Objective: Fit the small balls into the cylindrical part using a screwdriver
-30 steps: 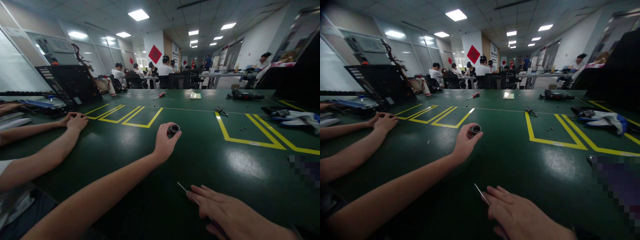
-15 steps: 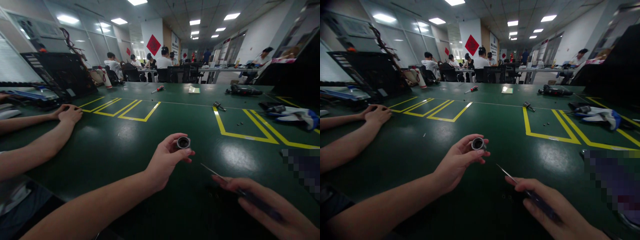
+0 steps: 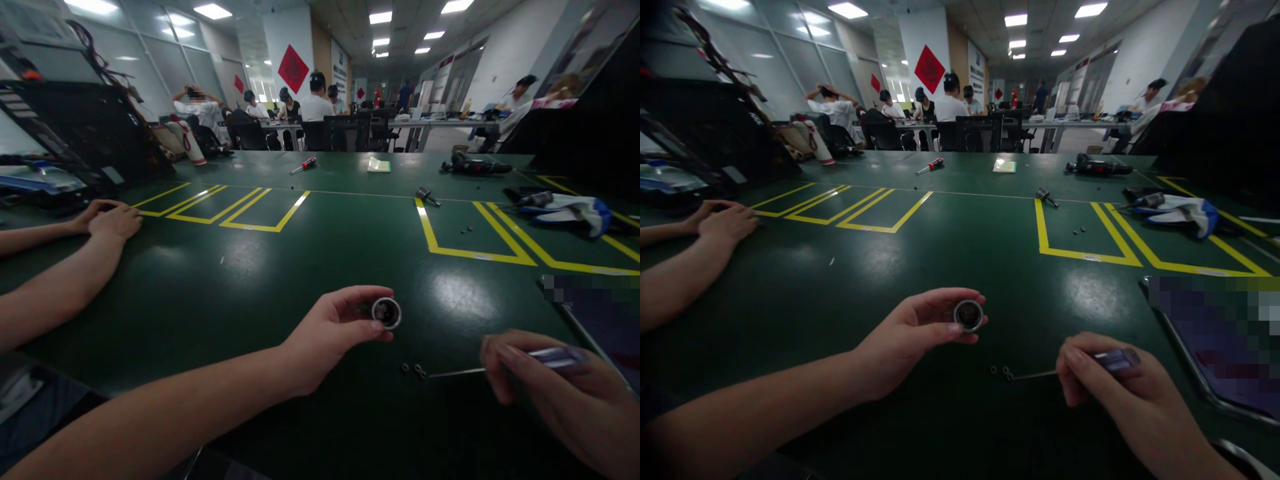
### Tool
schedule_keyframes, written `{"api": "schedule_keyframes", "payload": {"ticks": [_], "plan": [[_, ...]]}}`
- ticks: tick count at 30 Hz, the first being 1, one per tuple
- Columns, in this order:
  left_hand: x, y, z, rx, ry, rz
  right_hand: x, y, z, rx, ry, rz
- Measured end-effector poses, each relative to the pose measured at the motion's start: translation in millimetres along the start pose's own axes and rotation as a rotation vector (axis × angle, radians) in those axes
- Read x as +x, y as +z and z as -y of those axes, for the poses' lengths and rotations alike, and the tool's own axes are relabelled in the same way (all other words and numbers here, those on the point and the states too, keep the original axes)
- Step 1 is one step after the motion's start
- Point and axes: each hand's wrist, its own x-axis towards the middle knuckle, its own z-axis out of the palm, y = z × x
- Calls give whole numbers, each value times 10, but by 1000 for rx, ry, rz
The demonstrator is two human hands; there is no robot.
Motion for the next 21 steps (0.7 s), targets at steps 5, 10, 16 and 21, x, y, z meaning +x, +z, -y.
{"api": "schedule_keyframes", "payload": {"ticks": [5,10,16,21], "plan": [[0,-9,39,41,-4,5,22,5,92,-68,-18,123],[0,4,42,67,-13,-2,-4,-2,199,-168,-93,216],[13,22,34,91,-47,-19,-148,37,259,-361,-397,223],[25,4,50,82,-60,-31,81,190,434,-220,-164,225]]}}
